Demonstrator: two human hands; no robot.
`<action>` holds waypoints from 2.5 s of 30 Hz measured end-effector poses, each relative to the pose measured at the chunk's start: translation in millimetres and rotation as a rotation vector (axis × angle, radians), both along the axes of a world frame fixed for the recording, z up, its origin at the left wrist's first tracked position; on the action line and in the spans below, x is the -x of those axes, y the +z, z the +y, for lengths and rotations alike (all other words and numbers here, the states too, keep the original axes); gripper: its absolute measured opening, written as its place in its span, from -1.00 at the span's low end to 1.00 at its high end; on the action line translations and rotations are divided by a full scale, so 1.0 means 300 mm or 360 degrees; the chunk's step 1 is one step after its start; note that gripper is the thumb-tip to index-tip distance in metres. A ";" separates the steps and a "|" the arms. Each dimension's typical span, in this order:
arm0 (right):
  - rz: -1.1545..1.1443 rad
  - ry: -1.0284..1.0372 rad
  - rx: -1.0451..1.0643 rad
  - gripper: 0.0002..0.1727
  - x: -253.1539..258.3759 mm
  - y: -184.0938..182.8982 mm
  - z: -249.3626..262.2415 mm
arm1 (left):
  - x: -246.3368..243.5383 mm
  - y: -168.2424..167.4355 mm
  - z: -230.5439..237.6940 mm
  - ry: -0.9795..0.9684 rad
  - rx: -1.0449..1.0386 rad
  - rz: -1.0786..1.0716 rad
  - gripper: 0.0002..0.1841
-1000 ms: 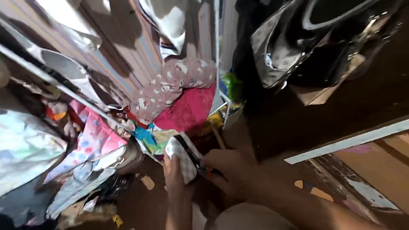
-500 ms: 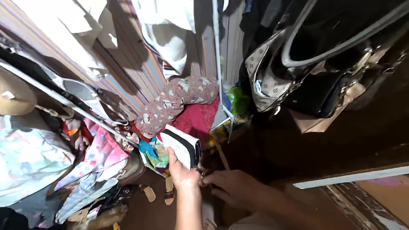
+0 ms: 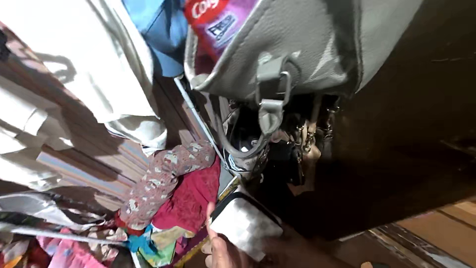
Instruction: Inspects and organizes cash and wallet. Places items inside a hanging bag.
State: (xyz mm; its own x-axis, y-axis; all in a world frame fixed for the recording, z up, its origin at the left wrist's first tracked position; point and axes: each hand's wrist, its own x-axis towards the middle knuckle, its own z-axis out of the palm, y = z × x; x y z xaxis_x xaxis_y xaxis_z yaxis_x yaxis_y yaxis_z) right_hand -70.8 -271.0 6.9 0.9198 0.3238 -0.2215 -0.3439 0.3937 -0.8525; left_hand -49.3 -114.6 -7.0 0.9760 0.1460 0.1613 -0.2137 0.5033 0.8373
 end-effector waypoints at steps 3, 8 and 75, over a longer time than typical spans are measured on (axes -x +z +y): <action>0.0145 -0.0294 -0.0092 -0.68 0.019 -0.009 -0.079 | -0.111 0.008 0.044 -0.0229 -0.0506 -0.0263 -0.35; 0.0114 -0.0909 -0.0024 -0.60 0.085 -0.027 -0.170 | -0.330 0.121 0.091 -0.0099 -0.1240 -0.0347 -0.66; -0.0700 -0.0382 0.2330 -0.26 -0.694 0.293 0.066 | -0.620 0.041 0.080 -0.0284 -0.1607 -0.0275 -0.72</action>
